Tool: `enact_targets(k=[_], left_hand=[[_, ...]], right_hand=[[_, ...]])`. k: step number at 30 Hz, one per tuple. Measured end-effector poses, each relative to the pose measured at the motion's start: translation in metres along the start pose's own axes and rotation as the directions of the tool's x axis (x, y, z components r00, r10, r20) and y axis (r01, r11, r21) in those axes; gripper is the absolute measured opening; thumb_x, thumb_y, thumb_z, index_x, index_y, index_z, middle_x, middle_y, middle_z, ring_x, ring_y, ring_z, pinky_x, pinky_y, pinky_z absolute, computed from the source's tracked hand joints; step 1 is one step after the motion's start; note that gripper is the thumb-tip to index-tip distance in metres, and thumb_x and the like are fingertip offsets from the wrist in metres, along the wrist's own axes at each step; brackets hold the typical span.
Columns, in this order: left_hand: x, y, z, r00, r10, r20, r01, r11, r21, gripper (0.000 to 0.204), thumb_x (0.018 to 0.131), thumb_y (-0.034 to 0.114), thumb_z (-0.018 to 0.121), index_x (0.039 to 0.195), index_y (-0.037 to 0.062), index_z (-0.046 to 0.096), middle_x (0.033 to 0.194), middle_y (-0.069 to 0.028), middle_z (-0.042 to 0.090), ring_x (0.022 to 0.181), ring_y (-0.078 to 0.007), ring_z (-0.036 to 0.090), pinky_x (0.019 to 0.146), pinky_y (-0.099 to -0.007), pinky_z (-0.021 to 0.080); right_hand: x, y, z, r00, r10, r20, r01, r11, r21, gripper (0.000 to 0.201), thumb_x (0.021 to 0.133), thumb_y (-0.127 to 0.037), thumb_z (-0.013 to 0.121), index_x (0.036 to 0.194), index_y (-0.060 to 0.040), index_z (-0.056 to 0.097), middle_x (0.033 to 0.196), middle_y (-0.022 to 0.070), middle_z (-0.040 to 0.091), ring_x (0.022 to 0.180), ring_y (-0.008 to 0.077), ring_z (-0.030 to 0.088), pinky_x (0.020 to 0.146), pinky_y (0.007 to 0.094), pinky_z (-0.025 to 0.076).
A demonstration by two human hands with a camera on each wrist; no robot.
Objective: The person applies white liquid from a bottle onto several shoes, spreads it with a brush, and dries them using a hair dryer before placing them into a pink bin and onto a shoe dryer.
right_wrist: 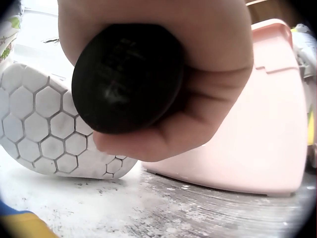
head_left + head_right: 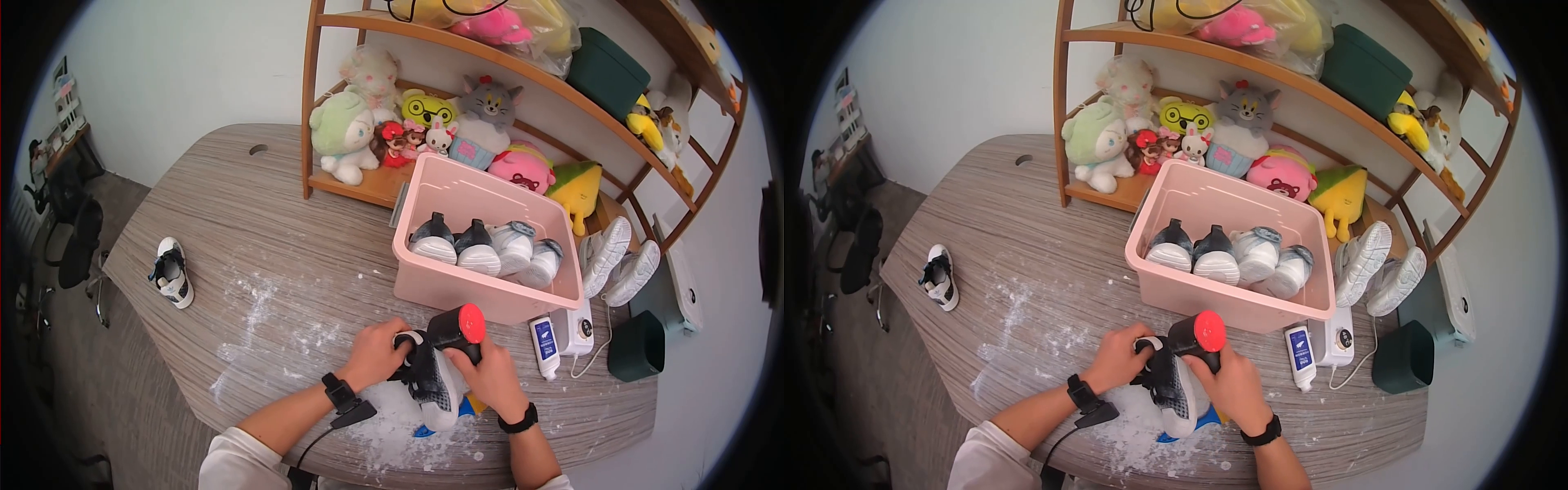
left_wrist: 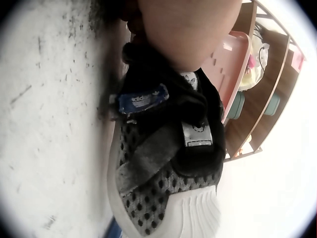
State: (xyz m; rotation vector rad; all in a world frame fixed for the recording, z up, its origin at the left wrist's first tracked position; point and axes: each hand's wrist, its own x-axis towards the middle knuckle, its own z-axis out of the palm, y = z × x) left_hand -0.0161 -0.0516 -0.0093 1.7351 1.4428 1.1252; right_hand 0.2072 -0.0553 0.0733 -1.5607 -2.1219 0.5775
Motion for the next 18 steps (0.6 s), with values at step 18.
enact_targets(k=[18], left_hand=[[-0.001, -0.001, 0.001, 0.999, -0.037, 0.021, 0.037, 0.999, -0.011, 0.016, 0.088, 0.014, 0.072, 0.101, 0.0073, 0.066, 0.084, -0.0177, 0.071, 0.079, -0.0406, 0.070, 0.068, -0.0494, 0.053]], right_hand=[[-0.095, 0.045, -0.015, 0.992, 0.023, 0.125, -0.027, 0.999, 0.031, 0.052, 0.087, -0.041, 0.082, 0.113, 0.0006, 0.066, 0.076, 0.0207, 0.070, 0.067, 0.0425, 0.070, 0.061, 0.0476, 0.055]])
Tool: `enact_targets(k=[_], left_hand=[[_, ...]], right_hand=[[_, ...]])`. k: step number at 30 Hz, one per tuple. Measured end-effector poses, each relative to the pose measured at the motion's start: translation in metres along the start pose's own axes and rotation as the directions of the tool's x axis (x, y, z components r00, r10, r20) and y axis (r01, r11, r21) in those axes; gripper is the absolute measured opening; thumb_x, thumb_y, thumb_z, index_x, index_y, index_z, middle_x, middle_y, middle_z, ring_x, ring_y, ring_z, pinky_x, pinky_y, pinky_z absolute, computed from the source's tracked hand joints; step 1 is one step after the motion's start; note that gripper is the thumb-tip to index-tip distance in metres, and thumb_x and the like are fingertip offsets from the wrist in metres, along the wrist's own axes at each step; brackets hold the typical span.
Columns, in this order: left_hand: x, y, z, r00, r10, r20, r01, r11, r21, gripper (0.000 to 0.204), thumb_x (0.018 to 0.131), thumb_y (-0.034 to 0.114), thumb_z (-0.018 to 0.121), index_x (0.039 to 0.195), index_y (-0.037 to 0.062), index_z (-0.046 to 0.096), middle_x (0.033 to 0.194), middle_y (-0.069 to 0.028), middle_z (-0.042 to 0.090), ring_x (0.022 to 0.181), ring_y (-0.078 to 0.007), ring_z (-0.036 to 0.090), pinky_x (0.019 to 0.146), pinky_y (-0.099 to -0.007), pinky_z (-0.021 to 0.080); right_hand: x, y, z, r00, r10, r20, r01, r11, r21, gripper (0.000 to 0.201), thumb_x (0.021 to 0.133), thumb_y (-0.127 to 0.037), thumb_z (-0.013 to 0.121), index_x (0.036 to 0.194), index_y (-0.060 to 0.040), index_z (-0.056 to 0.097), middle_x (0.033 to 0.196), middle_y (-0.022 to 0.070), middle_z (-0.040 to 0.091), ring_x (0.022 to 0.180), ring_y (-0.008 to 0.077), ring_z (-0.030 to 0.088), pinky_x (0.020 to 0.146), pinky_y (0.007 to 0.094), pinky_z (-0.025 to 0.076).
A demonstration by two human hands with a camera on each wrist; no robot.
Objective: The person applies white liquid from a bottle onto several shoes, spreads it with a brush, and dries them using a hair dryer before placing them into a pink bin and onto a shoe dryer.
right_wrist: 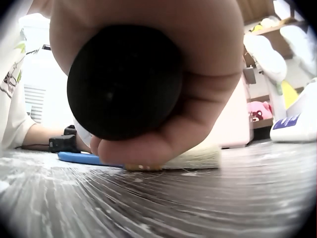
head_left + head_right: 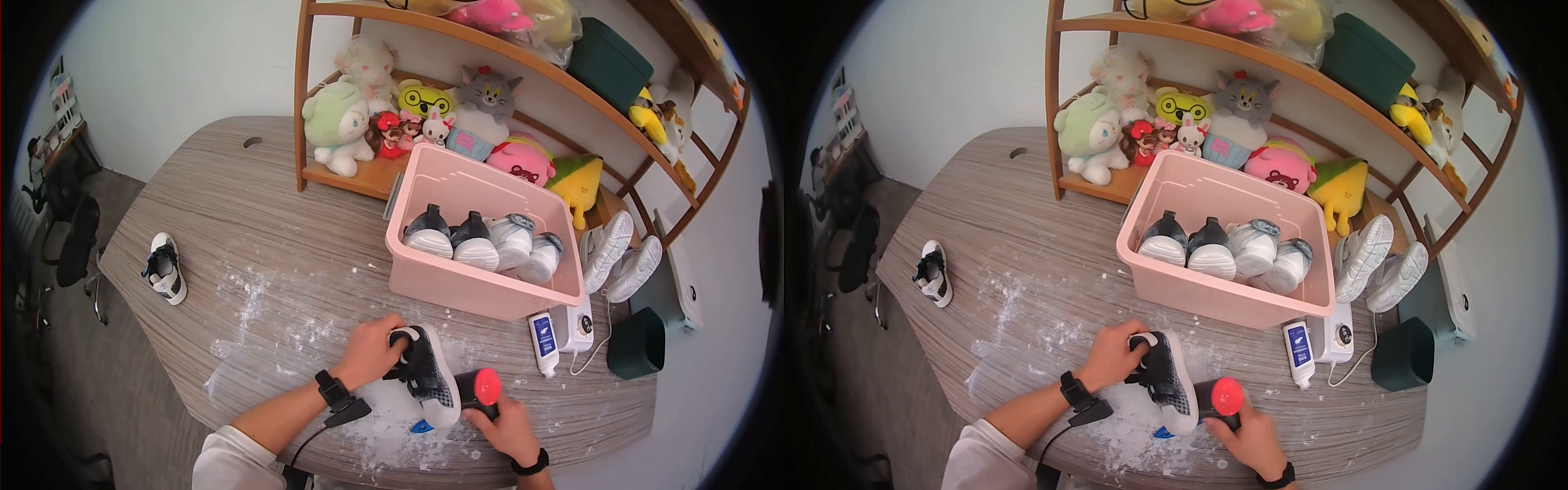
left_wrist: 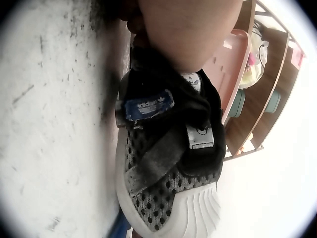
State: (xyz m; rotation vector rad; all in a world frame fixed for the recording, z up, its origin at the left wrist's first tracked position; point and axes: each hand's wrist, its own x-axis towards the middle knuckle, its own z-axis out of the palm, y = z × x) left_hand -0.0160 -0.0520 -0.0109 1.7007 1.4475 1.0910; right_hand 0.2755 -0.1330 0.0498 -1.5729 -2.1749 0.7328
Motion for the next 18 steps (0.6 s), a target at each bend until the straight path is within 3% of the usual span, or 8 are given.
enact_targets(k=[1, 5, 7, 10, 17, 18], left_hand=[[0.001, 0.001, 0.001, 1.000, 0.010, -0.004, -0.010, 1.000, -0.002, 0.016, 0.088, 0.014, 0.072, 0.101, 0.0070, 0.066, 0.084, -0.0177, 0.071, 0.080, -0.0406, 0.070, 0.069, -0.0492, 0.053], [0.002, -0.002, 0.003, 1.000, 0.023, 0.001, -0.023, 1.000, 0.000, 0.017, 0.087, 0.014, 0.072, 0.100, 0.0064, 0.065, 0.084, -0.0177, 0.072, 0.081, -0.0403, 0.070, 0.069, -0.0489, 0.054], [0.001, -0.002, 0.002, 1.000, 0.021, -0.005, -0.021, 1.000, -0.008, 0.018, 0.086, 0.013, 0.072, 0.102, 0.0064, 0.066, 0.087, -0.0170, 0.073, 0.082, -0.0397, 0.071, 0.071, -0.0481, 0.055], [0.001, 0.000, 0.001, 0.998, 0.051, -0.019, -0.052, 0.998, -0.027, 0.020, 0.086, 0.013, 0.072, 0.104, 0.0068, 0.067, 0.092, -0.0162, 0.074, 0.083, -0.0390, 0.071, 0.072, -0.0471, 0.055], [0.002, 0.001, 0.000, 1.000, 0.028, 0.000, -0.028, 0.999, -0.040, 0.022, 0.085, 0.013, 0.071, 0.107, 0.0075, 0.068, 0.094, -0.0154, 0.075, 0.082, -0.0384, 0.072, 0.072, -0.0462, 0.056], [0.002, 0.000, 0.000, 0.999, 0.045, -0.009, -0.045, 0.998, -0.035, 0.022, 0.085, 0.013, 0.071, 0.107, 0.0077, 0.068, 0.093, -0.0154, 0.075, 0.082, -0.0383, 0.072, 0.072, -0.0461, 0.056]], right_hand=[[-0.001, 0.001, -0.001, 0.995, 0.098, -0.031, -0.097, 0.995, 0.029, 0.052, 0.086, -0.041, 0.082, 0.113, 0.0003, 0.066, 0.077, 0.0210, 0.070, 0.068, 0.0426, 0.070, 0.061, 0.0480, 0.055], [0.004, 0.006, -0.003, 0.989, 0.123, -0.077, -0.123, 0.992, 0.007, 0.050, 0.085, -0.039, 0.083, 0.111, 0.0008, 0.065, 0.079, 0.0228, 0.070, 0.069, 0.0433, 0.069, 0.062, 0.0490, 0.055], [0.011, 0.014, 0.002, 0.970, -0.001, -0.244, -0.019, 0.997, -0.078, 0.045, 0.084, -0.032, 0.083, 0.109, 0.0006, 0.064, 0.081, 0.0237, 0.069, 0.069, 0.0441, 0.069, 0.061, 0.0500, 0.055], [0.025, 0.018, 0.001, 0.937, -0.105, -0.335, 0.051, 0.985, -0.166, 0.039, 0.083, -0.025, 0.081, 0.108, -0.0002, 0.064, 0.088, 0.0229, 0.069, 0.074, 0.0436, 0.069, 0.062, 0.0498, 0.055], [0.044, 0.028, -0.003, 0.908, -0.185, -0.375, 0.110, 0.971, -0.213, 0.037, 0.083, -0.021, 0.080, 0.111, -0.0018, 0.065, 0.097, 0.0210, 0.070, 0.083, 0.0419, 0.069, 0.069, 0.0469, 0.056], [0.044, 0.031, -0.004, 0.921, -0.131, -0.366, 0.089, 0.988, -0.128, 0.037, 0.083, -0.022, 0.081, 0.111, -0.0015, 0.065, 0.097, 0.0212, 0.070, 0.083, 0.0421, 0.069, 0.070, 0.0469, 0.056]])
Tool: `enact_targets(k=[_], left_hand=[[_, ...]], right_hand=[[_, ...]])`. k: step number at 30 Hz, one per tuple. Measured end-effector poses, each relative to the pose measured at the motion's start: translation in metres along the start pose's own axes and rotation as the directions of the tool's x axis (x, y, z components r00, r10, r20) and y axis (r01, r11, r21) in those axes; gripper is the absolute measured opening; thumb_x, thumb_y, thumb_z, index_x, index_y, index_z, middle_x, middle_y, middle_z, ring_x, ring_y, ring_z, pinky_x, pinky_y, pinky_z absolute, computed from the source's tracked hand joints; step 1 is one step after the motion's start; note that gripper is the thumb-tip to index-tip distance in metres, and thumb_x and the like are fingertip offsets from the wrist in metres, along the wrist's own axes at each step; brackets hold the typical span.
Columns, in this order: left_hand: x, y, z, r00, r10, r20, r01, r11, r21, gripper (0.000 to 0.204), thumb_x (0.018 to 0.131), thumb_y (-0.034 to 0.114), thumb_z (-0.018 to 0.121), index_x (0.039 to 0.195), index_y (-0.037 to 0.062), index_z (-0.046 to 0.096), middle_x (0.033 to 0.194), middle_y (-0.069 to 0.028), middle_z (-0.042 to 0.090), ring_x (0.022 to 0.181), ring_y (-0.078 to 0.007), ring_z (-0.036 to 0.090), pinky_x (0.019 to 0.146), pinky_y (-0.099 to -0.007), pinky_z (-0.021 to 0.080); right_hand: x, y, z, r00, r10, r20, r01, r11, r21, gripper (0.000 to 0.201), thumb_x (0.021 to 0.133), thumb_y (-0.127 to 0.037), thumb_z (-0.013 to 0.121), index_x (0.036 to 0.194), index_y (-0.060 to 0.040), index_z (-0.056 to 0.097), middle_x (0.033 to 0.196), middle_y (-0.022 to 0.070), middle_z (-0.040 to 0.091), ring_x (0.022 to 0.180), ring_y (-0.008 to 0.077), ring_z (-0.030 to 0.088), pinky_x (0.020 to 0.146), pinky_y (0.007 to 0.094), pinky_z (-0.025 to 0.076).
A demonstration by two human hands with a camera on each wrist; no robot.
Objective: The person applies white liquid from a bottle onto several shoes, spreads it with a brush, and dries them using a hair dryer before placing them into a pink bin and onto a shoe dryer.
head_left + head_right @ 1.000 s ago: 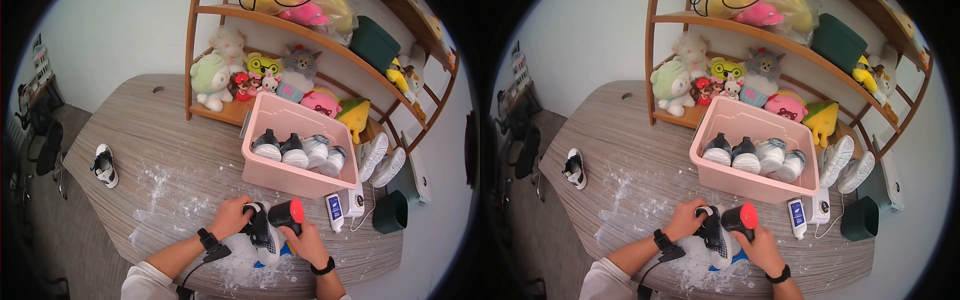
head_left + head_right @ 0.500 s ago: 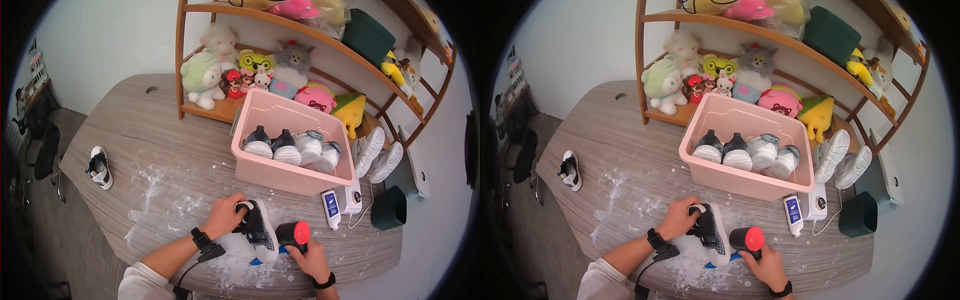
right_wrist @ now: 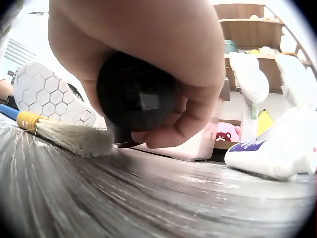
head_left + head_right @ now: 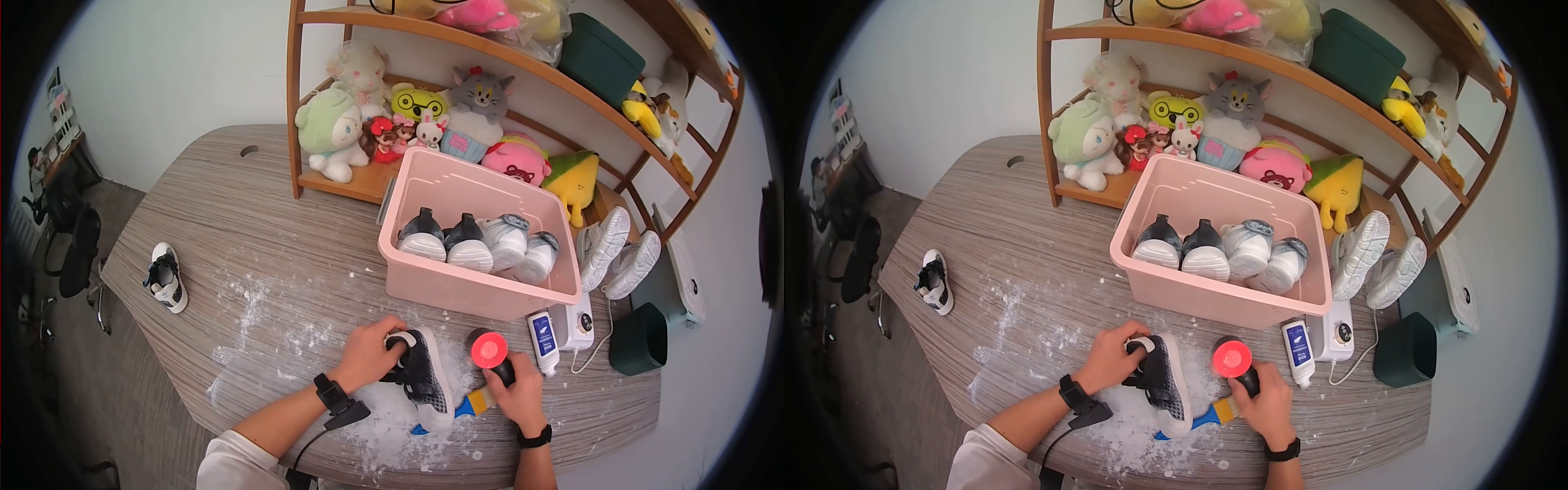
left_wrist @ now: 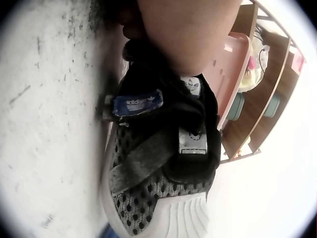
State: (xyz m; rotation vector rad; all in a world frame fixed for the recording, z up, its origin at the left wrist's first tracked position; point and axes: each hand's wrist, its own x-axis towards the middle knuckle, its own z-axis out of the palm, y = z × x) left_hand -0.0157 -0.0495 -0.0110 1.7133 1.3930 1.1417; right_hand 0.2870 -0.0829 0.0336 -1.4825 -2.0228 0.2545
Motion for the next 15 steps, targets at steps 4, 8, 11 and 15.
enact_targets(k=[4, 8, 11, 15], left_hand=[[0.000, 0.000, 0.000, 1.000, -0.016, 0.012, 0.016, 1.000, 0.005, 0.022, 0.085, 0.013, 0.072, 0.107, 0.0081, 0.068, 0.092, -0.0155, 0.075, 0.082, -0.0384, 0.072, 0.072, -0.0461, 0.056], [0.000, -0.001, -0.001, 1.000, -0.016, 0.009, 0.016, 1.000, 0.014, 0.023, 0.085, 0.014, 0.072, 0.107, 0.0082, 0.068, 0.092, -0.0157, 0.075, 0.082, -0.0386, 0.072, 0.072, -0.0463, 0.056], [0.000, 0.000, 0.000, 1.000, -0.006, 0.003, 0.006, 1.000, -0.002, 0.023, 0.085, 0.014, 0.073, 0.107, 0.0085, 0.069, 0.092, -0.0155, 0.075, 0.082, -0.0387, 0.072, 0.073, -0.0466, 0.056], [0.000, 0.000, 0.000, 1.000, -0.003, 0.005, 0.003, 1.000, 0.003, 0.023, 0.085, 0.014, 0.073, 0.107, 0.0084, 0.069, 0.093, -0.0153, 0.075, 0.083, -0.0390, 0.072, 0.073, -0.0468, 0.057]], right_hand=[[0.002, 0.015, -0.003, 0.996, 0.091, 0.007, -0.091, 0.996, 0.020, 0.038, 0.085, -0.022, 0.081, 0.111, 0.0000, 0.067, 0.096, 0.0221, 0.071, 0.085, 0.0427, 0.069, 0.073, 0.0478, 0.056], [0.005, 0.018, -0.012, 0.991, 0.130, -0.027, -0.131, 0.990, -0.044, 0.038, 0.086, -0.022, 0.080, 0.113, 0.0010, 0.066, 0.098, 0.0233, 0.071, 0.089, 0.0443, 0.069, 0.077, 0.0491, 0.055], [0.003, 0.032, -0.012, 0.992, 0.113, -0.055, -0.116, 0.991, -0.059, 0.038, 0.087, -0.022, 0.080, 0.114, 0.0011, 0.066, 0.100, 0.0241, 0.071, 0.091, 0.0451, 0.068, 0.078, 0.0497, 0.054], [0.002, 0.036, -0.017, 0.990, 0.120, -0.079, -0.125, 0.991, -0.053, 0.039, 0.088, -0.023, 0.079, 0.115, 0.0012, 0.065, 0.103, 0.0249, 0.070, 0.093, 0.0458, 0.068, 0.078, 0.0500, 0.054]])
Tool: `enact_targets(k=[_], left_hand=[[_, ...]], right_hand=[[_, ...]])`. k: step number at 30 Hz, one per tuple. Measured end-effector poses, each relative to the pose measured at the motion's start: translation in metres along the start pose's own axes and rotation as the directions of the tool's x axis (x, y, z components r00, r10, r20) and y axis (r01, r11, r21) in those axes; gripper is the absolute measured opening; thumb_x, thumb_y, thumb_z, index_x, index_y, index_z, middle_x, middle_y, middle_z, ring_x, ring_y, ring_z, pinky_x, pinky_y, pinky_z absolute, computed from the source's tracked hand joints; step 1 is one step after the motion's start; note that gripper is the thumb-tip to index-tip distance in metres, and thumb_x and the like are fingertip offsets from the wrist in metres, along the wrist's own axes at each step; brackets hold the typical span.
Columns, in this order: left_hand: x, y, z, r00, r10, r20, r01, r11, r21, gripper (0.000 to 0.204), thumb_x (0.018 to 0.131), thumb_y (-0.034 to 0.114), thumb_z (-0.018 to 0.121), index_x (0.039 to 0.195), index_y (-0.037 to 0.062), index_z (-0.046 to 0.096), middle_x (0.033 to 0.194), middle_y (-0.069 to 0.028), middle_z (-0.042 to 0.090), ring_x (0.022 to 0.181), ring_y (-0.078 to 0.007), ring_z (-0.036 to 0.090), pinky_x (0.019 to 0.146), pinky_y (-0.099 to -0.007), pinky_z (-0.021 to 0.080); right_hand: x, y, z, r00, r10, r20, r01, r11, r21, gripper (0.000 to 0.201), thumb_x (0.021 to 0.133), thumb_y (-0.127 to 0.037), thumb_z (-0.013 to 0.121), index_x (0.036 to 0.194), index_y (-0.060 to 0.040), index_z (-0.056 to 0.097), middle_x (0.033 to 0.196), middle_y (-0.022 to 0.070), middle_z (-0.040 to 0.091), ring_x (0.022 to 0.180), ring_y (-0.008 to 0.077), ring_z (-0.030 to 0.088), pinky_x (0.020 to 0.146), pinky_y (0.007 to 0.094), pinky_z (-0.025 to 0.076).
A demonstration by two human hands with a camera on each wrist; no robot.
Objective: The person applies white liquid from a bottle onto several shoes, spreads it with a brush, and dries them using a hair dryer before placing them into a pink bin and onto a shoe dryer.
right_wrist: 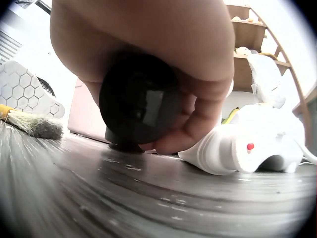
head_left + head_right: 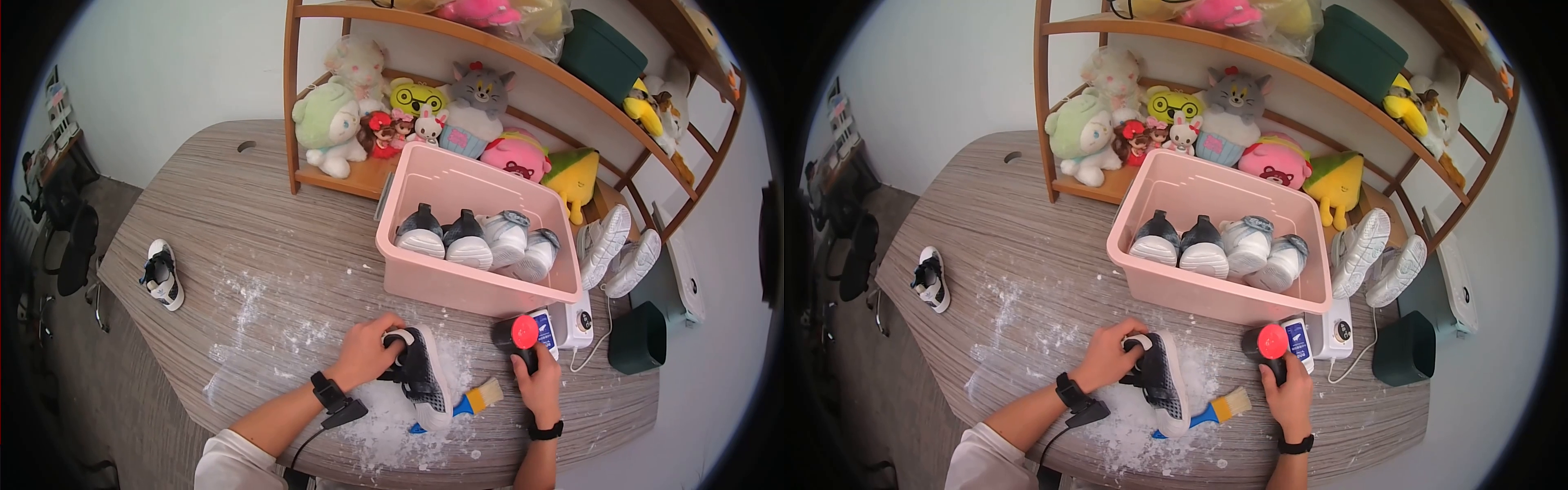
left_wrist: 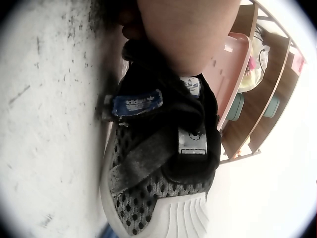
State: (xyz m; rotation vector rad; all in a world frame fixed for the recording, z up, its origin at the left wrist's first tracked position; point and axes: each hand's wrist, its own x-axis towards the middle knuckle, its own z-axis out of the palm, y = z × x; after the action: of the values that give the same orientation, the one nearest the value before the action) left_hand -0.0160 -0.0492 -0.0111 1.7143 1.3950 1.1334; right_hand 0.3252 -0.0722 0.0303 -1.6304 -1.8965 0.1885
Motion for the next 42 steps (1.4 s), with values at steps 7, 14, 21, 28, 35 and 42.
enact_targets(k=[7, 14, 21, 28, 35, 42], left_hand=[[0.000, 0.001, -0.001, 1.000, -0.007, 0.003, 0.007, 1.000, -0.013, 0.024, 0.085, 0.014, 0.073, 0.107, 0.0084, 0.068, 0.094, -0.0150, 0.075, 0.083, -0.0391, 0.072, 0.073, -0.0467, 0.056], [0.000, -0.001, 0.001, 1.000, -0.006, -0.001, 0.006, 1.000, 0.009, 0.024, 0.084, 0.014, 0.073, 0.107, 0.0085, 0.068, 0.093, -0.0149, 0.075, 0.082, -0.0390, 0.072, 0.073, -0.0463, 0.056], [0.000, -0.001, 0.001, 1.000, -0.001, -0.002, 0.001, 1.000, 0.006, 0.023, 0.085, 0.013, 0.073, 0.107, 0.0083, 0.069, 0.091, -0.0162, 0.074, 0.081, -0.0392, 0.072, 0.072, -0.0468, 0.056], [0.000, 0.001, 0.000, 1.000, 0.014, -0.004, -0.014, 1.000, 0.013, 0.023, 0.085, 0.012, 0.072, 0.107, 0.0072, 0.069, 0.093, -0.0163, 0.074, 0.083, -0.0390, 0.072, 0.074, -0.0459, 0.056], [0.002, -0.006, -0.001, 0.999, -0.015, 0.030, 0.016, 0.999, -0.050, 0.026, 0.086, 0.010, 0.071, 0.111, 0.0050, 0.068, 0.094, -0.0168, 0.075, 0.085, -0.0369, 0.073, 0.075, -0.0416, 0.056], [0.006, 0.002, -0.009, 0.981, -0.193, 0.032, 0.193, 0.933, -0.305, 0.028, 0.090, 0.003, 0.065, 0.118, 0.0026, 0.064, 0.096, -0.0148, 0.075, 0.075, -0.0214, 0.070, 0.069, -0.0336, 0.054]], right_hand=[[-0.004, 0.003, -0.004, 0.984, 0.163, -0.067, -0.170, 0.979, -0.116, 0.039, 0.087, -0.025, 0.078, 0.112, 0.0019, 0.064, 0.094, 0.0270, 0.070, 0.086, 0.0488, 0.067, 0.074, 0.0535, 0.052], [-0.007, 0.007, -0.001, 0.968, 0.242, -0.057, -0.249, 0.951, -0.185, 0.046, 0.078, -0.019, 0.081, 0.110, -0.0017, 0.053, 0.088, 0.0251, 0.069, 0.083, 0.0500, 0.066, 0.072, 0.0552, 0.052], [-0.009, -0.001, 0.003, 0.965, 0.242, -0.106, -0.255, 0.958, -0.133, 0.048, 0.078, -0.014, 0.081, 0.113, -0.0036, 0.050, 0.095, 0.0247, 0.067, 0.088, 0.0495, 0.066, 0.075, 0.0542, 0.052], [-0.011, -0.004, 0.005, 0.974, 0.219, -0.053, -0.225, 0.963, -0.149, 0.051, 0.079, -0.017, 0.084, 0.116, -0.0029, 0.051, 0.104, 0.0243, 0.066, 0.094, 0.0483, 0.065, 0.078, 0.0530, 0.052], [-0.012, 0.000, 0.004, 0.987, 0.157, -0.036, -0.161, 0.973, -0.163, 0.049, 0.079, -0.019, 0.084, 0.113, -0.0022, 0.054, 0.103, 0.0240, 0.066, 0.094, 0.0468, 0.064, 0.079, 0.0520, 0.052], [-0.015, -0.008, -0.006, 0.994, 0.081, -0.067, -0.090, 0.986, -0.141, 0.048, 0.078, -0.014, 0.085, 0.116, -0.0011, 0.058, 0.109, 0.0211, 0.066, 0.100, 0.0432, 0.065, 0.084, 0.0476, 0.053]])
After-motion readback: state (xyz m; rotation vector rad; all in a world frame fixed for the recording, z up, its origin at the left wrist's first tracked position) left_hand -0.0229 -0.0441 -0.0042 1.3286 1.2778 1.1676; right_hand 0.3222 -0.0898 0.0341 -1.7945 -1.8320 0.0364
